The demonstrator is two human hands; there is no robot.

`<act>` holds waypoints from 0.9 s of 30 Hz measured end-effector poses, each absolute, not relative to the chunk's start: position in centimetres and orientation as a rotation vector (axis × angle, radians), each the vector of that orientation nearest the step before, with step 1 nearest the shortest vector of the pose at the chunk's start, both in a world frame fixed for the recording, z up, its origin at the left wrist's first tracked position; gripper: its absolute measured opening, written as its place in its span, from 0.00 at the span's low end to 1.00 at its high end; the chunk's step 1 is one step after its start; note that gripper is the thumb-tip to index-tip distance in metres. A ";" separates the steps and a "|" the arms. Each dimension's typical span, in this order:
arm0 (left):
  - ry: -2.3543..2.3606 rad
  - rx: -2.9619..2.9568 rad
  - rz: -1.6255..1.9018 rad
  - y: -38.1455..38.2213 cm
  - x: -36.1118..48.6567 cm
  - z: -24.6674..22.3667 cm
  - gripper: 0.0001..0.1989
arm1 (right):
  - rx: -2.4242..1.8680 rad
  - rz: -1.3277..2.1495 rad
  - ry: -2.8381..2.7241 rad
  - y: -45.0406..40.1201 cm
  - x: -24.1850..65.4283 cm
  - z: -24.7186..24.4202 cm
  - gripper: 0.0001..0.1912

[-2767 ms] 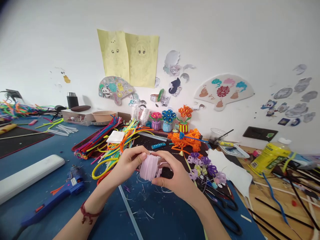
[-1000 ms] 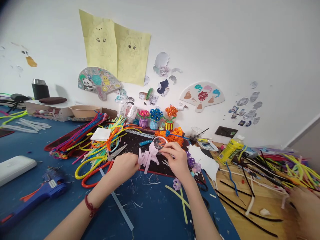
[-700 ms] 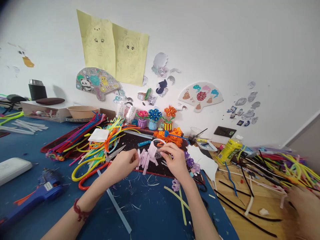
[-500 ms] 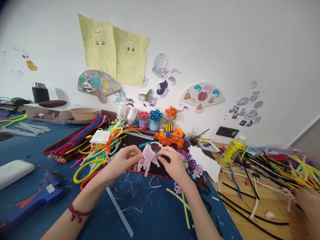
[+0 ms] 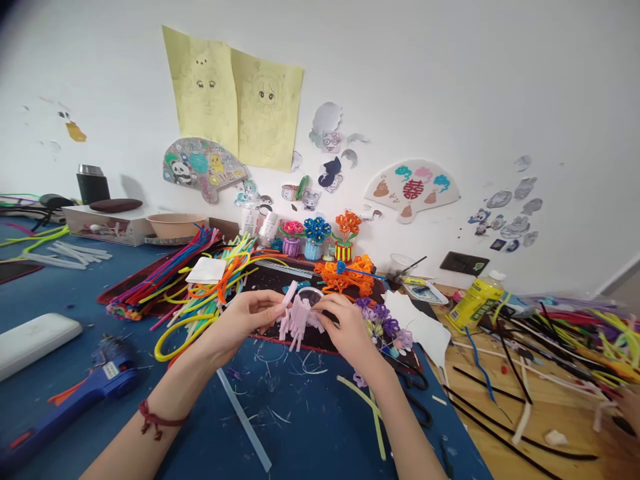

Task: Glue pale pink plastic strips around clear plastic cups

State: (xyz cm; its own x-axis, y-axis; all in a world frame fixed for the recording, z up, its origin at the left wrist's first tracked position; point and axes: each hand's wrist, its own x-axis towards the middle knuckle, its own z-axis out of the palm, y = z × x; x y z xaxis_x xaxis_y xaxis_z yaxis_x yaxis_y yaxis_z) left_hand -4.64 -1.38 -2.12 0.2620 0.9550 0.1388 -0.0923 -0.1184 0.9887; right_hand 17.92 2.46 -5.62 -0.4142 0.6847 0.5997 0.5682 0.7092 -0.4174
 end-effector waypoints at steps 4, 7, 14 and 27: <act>0.918 1.388 1.084 -1.6 -4.5 -2.2 0.17 | -0.949 0.135 -2.089 2.4 17.7 -5.9 0.11; 0.933 1.392 1.034 -1.7 -4.2 -2.4 0.17 | -0.927 0.039 -1.996 1.7 17.4 -5.5 0.21; 0.928 1.417 0.993 -1.8 -3.8 -2.8 0.16 | -0.727 0.142 -2.068 -0.5 15.4 -5.3 0.11; 1.068 1.818 1.093 -2.4 -2.4 -2.6 0.08 | -0.868 0.913 -1.582 -0.5 14.6 -4.7 0.16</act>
